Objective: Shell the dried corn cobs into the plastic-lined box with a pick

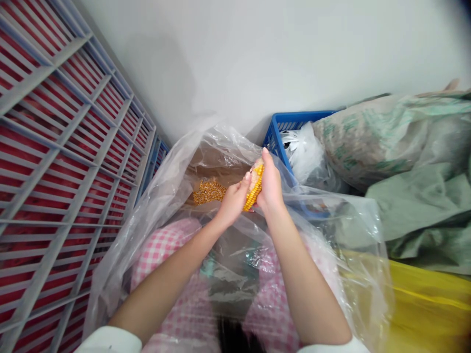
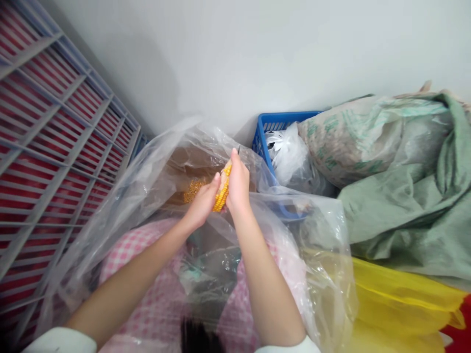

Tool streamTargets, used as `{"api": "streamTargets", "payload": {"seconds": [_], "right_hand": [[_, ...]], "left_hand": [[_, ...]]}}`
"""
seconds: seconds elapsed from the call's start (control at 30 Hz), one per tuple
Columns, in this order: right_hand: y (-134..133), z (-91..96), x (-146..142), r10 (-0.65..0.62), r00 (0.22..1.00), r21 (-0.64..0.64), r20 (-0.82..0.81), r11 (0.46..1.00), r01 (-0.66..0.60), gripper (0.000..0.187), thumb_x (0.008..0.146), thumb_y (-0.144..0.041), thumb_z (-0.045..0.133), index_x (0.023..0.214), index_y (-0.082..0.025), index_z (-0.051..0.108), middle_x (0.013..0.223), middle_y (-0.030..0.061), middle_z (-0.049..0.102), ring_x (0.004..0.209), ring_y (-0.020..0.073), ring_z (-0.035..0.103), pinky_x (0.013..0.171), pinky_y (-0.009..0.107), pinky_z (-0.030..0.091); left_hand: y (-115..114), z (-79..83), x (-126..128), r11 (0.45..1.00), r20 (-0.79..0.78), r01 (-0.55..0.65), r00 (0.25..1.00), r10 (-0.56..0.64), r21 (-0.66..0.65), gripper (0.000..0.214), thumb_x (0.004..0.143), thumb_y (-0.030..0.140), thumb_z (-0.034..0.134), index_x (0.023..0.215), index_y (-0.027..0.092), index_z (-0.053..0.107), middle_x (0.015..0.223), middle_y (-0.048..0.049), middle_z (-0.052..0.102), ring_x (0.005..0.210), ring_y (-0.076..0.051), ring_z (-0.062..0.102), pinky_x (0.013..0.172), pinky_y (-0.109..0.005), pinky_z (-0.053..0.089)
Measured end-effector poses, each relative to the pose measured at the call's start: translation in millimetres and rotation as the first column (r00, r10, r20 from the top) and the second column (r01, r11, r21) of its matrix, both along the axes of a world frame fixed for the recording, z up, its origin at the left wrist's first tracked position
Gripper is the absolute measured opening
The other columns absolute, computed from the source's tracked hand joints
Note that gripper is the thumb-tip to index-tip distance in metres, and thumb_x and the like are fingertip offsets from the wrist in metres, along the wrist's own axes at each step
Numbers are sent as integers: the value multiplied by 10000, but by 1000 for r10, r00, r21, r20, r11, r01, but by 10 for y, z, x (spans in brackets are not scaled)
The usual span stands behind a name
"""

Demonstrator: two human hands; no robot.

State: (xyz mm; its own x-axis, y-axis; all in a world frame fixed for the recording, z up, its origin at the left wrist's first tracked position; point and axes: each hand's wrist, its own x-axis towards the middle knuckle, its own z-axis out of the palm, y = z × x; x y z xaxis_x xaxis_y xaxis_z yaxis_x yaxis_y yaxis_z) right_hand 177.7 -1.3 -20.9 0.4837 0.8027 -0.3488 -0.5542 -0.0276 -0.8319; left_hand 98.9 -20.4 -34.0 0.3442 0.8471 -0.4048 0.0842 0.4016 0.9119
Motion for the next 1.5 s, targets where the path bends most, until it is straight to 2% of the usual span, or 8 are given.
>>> {"api": "streamTargets", "payload": {"seconds": [0.23,0.4,0.5,0.6,0.8,1.03,1.37,1.5], "right_hand": [[-11,49,-1,-19,997,-7,-73,1000,19,371,717,-534,520,571,-202,444,486,-55,420,424,84,385,436,235,314],[5,52,65,-90,988,31,-129,995,94,340,762,-473,475,566,-202,412,483,-56,430,430,79,399,442,226,326],[3,55,83,-125,983,38,-134,991,131,323,754,-460,489,575,-204,405,485,-60,433,430,79,401,443,227,329],[-6,57,77,-139,980,41,-144,988,147,315,741,-450,506,573,-205,401,479,-63,431,420,79,396,435,229,321],[-14,69,62,-163,980,55,-116,984,170,317,728,-459,516,569,-209,404,474,-64,425,418,83,393,434,234,317],[-20,69,87,-132,988,19,-80,991,134,322,745,-480,477,578,-214,407,486,-52,441,422,91,402,432,248,329],[-1,45,104,-214,973,-18,-86,977,213,316,733,-468,505,577,-218,390,490,-60,425,431,92,418,429,251,344],[-18,59,82,-207,970,9,-126,978,209,307,730,-454,513,578,-216,394,492,-63,417,426,85,412,431,244,340]], "left_hand": [[57,54,-55,974,194,110,978,-71,-200,785,725,747,170,916,126,611,682,-101,638,575,-171,596,449,-250,451],[56,124,-141,946,-205,188,969,-135,263,539,664,647,513,880,157,570,763,-38,611,611,-135,542,504,-227,405],[48,131,-177,828,-431,318,896,-103,462,458,724,600,480,710,147,547,614,18,529,566,-99,462,513,-212,317],[36,116,-181,791,-456,356,883,-111,497,463,809,551,371,644,142,513,543,39,445,531,-81,410,506,-217,263],[35,74,-173,820,-378,272,923,-74,504,482,857,506,275,626,143,493,543,27,450,553,-94,444,517,-215,276],[74,161,-241,774,-488,445,849,-203,451,432,719,589,490,722,160,537,596,26,562,535,-106,507,487,-201,300],[20,148,-192,817,-385,390,895,-227,425,417,778,557,431,651,164,487,509,32,549,489,-107,539,476,-196,345],[23,142,-173,889,-288,277,942,-175,364,476,797,579,361,633,157,507,503,16,537,434,-114,526,425,-211,371]]}}
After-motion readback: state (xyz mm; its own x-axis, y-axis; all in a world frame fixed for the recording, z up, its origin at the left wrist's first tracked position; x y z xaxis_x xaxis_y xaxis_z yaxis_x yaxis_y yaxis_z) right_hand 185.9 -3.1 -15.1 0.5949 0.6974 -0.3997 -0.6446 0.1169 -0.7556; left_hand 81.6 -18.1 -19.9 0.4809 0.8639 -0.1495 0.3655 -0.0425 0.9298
